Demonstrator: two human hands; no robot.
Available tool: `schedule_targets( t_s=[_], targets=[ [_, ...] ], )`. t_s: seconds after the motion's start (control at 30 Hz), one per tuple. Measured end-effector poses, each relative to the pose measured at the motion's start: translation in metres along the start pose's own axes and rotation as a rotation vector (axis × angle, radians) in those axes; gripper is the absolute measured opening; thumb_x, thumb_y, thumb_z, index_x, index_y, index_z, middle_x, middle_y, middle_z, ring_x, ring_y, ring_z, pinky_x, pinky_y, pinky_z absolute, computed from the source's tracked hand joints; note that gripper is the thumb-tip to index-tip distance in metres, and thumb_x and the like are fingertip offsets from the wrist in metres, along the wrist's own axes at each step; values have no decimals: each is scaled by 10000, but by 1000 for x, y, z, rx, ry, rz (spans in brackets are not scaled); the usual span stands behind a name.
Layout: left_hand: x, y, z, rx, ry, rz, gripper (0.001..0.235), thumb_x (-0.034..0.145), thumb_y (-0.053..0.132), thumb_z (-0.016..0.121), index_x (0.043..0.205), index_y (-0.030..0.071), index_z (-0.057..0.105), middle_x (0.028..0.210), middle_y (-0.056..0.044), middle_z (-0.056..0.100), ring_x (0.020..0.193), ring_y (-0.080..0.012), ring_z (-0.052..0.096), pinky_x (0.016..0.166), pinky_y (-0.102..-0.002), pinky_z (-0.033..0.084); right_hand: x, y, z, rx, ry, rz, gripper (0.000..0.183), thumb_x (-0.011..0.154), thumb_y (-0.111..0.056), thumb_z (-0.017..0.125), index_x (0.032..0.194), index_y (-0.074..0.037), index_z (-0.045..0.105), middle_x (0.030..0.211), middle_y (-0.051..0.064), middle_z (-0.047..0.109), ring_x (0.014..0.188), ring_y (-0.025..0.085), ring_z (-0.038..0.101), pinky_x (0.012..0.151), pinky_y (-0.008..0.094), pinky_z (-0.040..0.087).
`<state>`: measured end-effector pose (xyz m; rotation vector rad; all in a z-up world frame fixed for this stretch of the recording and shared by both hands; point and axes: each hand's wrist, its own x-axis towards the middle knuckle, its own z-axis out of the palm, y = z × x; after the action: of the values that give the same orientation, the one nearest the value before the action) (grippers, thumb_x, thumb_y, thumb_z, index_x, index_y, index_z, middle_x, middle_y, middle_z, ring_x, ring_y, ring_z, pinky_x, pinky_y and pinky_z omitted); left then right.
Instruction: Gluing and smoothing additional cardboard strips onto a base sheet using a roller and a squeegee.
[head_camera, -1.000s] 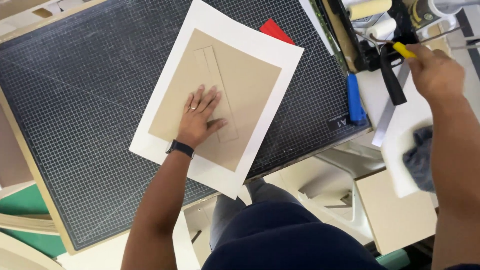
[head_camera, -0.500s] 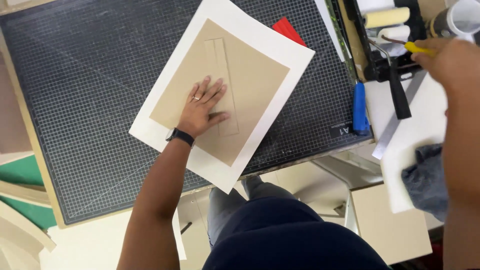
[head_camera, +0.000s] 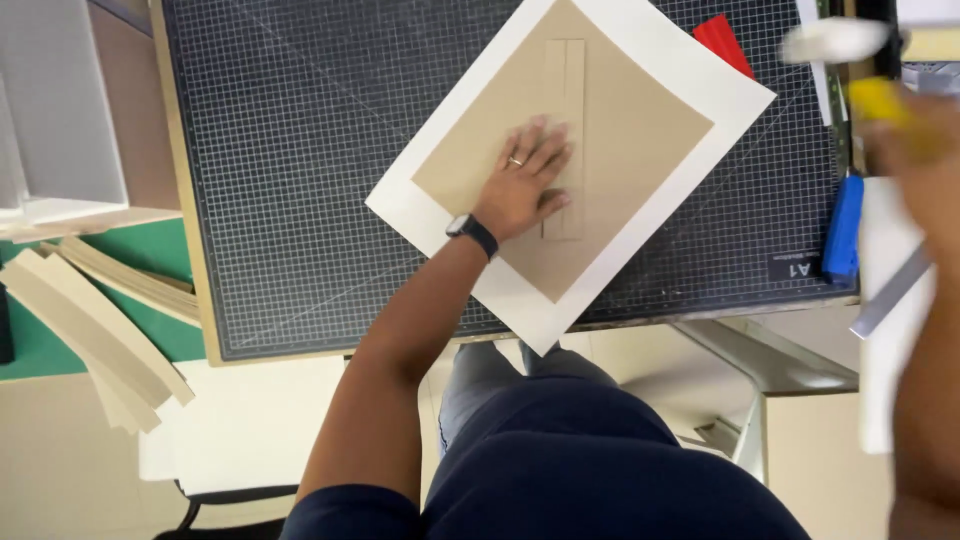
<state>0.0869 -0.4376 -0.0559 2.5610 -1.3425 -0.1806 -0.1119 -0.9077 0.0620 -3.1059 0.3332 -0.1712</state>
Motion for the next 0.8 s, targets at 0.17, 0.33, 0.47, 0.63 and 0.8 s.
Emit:
schedule_targets(
  t_s=[0.17,0.33,0.47,0.63,0.8],
  targets=[
    [-21,24,48,-24,121,76,687,948,545,686,1506,184,509,1588,-67,392,1530,-353,278,1276,-532,262,34,-261,-13,-270,153,-114,366,991,-587,673,1337,-488,742,841,-68,720,726,175,758,580,324,587],
    [-51,42,45,-78,165,128,580,951,410,689,1439,126,553,1493,-99,468,1470,-364,378,1190,-516,388,37,-330,-1,-206,-142,-48,369,1033,-467,552,1337,-336,714,831,86,712,743,324,769,602,497,598],
    [-55,44,48,-80,112,133,652,943,432,695,1470,93,519,1544,-129,441,1497,-362,350,1220,-517,339,61,-346,39,-183,-138,30,379,1033,-407,560,1366,-291,698,779,112,690,732,354,766,612,485,605],
    [-59,47,34,-32,105,135,729,917,475,729,1493,92,497,1576,-139,423,1506,-350,351,1240,-509,321,106,-341,59,-102,-101,72,364,1037,-383,613,1360,-244,709,811,156,722,780,388,767,643,527,607],
    [-59,47,27,-67,57,126,743,950,482,693,1526,75,456,1607,-151,396,1528,-349,325,1259,-512,296,39,-374,-19,-202,-331,110,384,1032,-395,563,1375,-290,701,865,156,763,859,374,784,743,514,608]
  ],
)
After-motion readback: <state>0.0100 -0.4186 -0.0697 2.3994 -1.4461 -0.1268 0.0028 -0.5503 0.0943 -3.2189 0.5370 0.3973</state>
